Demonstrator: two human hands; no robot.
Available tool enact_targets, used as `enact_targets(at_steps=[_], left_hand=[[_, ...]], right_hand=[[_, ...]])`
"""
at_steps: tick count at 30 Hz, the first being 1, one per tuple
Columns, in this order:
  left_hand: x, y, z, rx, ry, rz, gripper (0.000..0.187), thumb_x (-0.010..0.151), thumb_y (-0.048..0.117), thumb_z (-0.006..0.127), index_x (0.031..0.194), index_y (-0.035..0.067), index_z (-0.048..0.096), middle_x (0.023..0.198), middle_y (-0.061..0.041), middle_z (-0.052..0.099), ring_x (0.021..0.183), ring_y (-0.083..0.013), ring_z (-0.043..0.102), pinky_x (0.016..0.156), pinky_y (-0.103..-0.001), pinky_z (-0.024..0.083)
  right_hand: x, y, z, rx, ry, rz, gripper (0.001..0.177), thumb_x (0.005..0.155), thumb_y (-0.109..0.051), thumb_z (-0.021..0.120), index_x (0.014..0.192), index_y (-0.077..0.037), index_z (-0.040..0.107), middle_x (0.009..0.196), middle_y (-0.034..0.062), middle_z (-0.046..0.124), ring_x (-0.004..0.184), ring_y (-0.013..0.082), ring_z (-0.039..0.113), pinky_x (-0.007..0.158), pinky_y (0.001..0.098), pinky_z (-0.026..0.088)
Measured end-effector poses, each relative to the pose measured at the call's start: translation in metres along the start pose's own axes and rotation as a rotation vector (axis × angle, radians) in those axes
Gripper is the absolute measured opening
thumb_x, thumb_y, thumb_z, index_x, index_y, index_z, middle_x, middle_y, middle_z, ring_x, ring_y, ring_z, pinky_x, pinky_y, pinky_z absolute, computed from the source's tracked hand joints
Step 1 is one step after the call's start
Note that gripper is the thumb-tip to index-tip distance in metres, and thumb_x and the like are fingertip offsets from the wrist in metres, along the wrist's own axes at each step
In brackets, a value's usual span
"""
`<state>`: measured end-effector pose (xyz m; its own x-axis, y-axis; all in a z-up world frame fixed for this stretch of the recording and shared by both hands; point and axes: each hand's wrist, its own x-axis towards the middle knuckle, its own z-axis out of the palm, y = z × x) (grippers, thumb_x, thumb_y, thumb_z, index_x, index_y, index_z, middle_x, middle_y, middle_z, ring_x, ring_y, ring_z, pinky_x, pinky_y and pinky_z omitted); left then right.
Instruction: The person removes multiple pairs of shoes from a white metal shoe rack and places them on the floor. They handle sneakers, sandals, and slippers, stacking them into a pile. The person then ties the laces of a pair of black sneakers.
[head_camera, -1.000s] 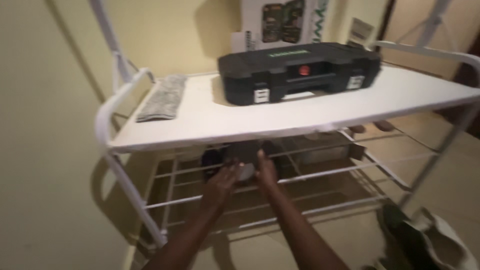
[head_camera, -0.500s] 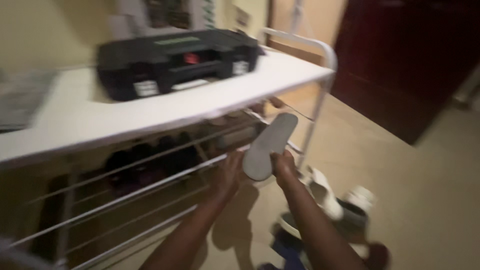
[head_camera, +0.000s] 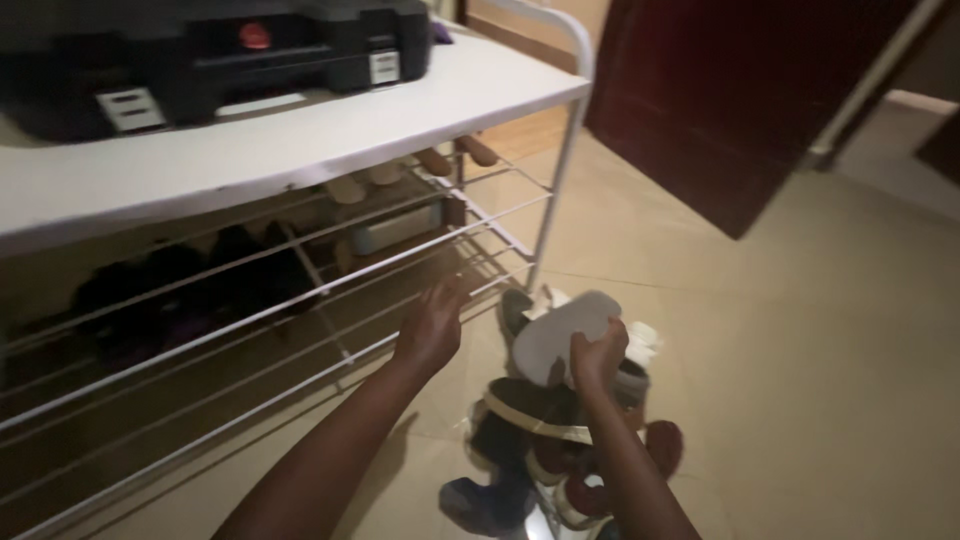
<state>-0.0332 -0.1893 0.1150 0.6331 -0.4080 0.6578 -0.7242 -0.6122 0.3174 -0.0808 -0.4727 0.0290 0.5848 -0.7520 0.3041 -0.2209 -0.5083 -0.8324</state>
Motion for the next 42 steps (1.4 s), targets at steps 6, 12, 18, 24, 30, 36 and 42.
enact_targets(at_steps=[6, 12, 18, 24, 30, 36, 42], left_hand=[[-0.029, -0.073, -0.004, 0.031, 0.128, -0.03, 0.047, 0.08, -0.006, 0.053, 0.125, 0.0, 0.064, 0.136, -0.022, 0.06, 0.129, -0.0434, 0.053, 0.11, -0.051, 0.044], [-0.026, -0.136, -0.037, 0.336, 0.043, -0.213, 0.045, 0.085, 0.006, 0.066, 0.13, 0.01, 0.062, 0.147, -0.015, 0.057, 0.142, -0.0384, 0.046, 0.114, -0.056, 0.038], [0.008, -0.176, -0.062, 0.367, -0.487, -0.785, 0.082, 0.096, 0.055, 0.058, 0.168, 0.037, 0.023, 0.155, -0.01, 0.051, 0.149, -0.0338, 0.04, 0.126, -0.074, 0.01], [0.005, -0.222, -0.063, 0.685, -0.006, -0.37, 0.074, 0.09, 0.07, 0.061, 0.15, 0.032, 0.04, 0.162, -0.017, 0.036, 0.15, -0.0377, 0.03, 0.119, -0.072, 0.018], [0.019, -0.217, -0.072, 0.691, 0.029, -0.494, 0.113, 0.059, 0.061, 0.073, 0.155, 0.015, 0.038, 0.166, -0.023, 0.027, 0.155, -0.0439, 0.022, 0.113, -0.067, 0.023], [0.025, -0.211, -0.094, 0.59, 0.109, -0.675, 0.107, 0.074, 0.068, 0.066, 0.157, 0.011, 0.031, 0.164, -0.023, 0.027, 0.152, -0.0408, 0.023, 0.114, -0.063, 0.023], [0.027, -0.252, -0.084, 0.684, 0.143, -0.633, 0.105, 0.076, 0.068, 0.065, 0.156, 0.01, 0.031, 0.164, -0.022, 0.028, 0.151, -0.0412, 0.025, 0.114, -0.063, 0.024]], right_hand=[[-0.051, -0.081, 0.05, 0.192, -0.107, -0.354, 0.048, 0.082, -0.008, 0.069, 0.128, 0.001, 0.059, 0.133, 0.0256, 0.057, 0.13, 0.0408, 0.051, 0.111, 0.0477, 0.041], [-0.076, -0.154, 0.108, 0.228, -0.218, -0.473, 0.039, 0.084, -0.01, 0.071, 0.121, -0.005, 0.062, 0.125, 0.0209, 0.063, 0.121, 0.04, 0.058, 0.104, 0.0479, 0.045], [-0.084, -0.196, 0.172, 0.319, -0.351, -0.435, 0.039, 0.086, -0.01, 0.071, 0.124, -0.007, 0.06, 0.123, 0.0229, 0.061, 0.117, 0.0418, 0.057, 0.1, 0.0493, 0.045], [-0.097, -0.213, 0.228, 0.408, -0.365, -0.373, 0.038, 0.086, -0.011, 0.072, 0.122, -0.008, 0.062, 0.113, 0.0194, 0.069, 0.106, 0.0381, 0.067, 0.091, 0.0462, 0.052], [-0.064, -0.213, 0.318, 0.643, -0.401, -0.209, 0.039, 0.082, -0.009, 0.069, 0.12, -0.004, 0.062, 0.116, 0.0154, 0.072, 0.106, 0.0282, 0.072, 0.087, 0.0396, 0.057], [-0.037, -0.249, 0.369, 0.623, -0.346, -0.222, 0.038, 0.083, -0.006, 0.069, 0.12, -0.001, 0.063, 0.119, 0.0169, 0.071, 0.105, 0.0285, 0.069, 0.09, 0.0396, 0.055], [-0.012, -0.29, 0.391, 0.702, -0.331, -0.217, 0.041, 0.083, -0.004, 0.069, 0.123, -0.002, 0.062, 0.119, 0.0165, 0.071, 0.106, 0.0276, 0.069, 0.088, 0.0391, 0.056]])
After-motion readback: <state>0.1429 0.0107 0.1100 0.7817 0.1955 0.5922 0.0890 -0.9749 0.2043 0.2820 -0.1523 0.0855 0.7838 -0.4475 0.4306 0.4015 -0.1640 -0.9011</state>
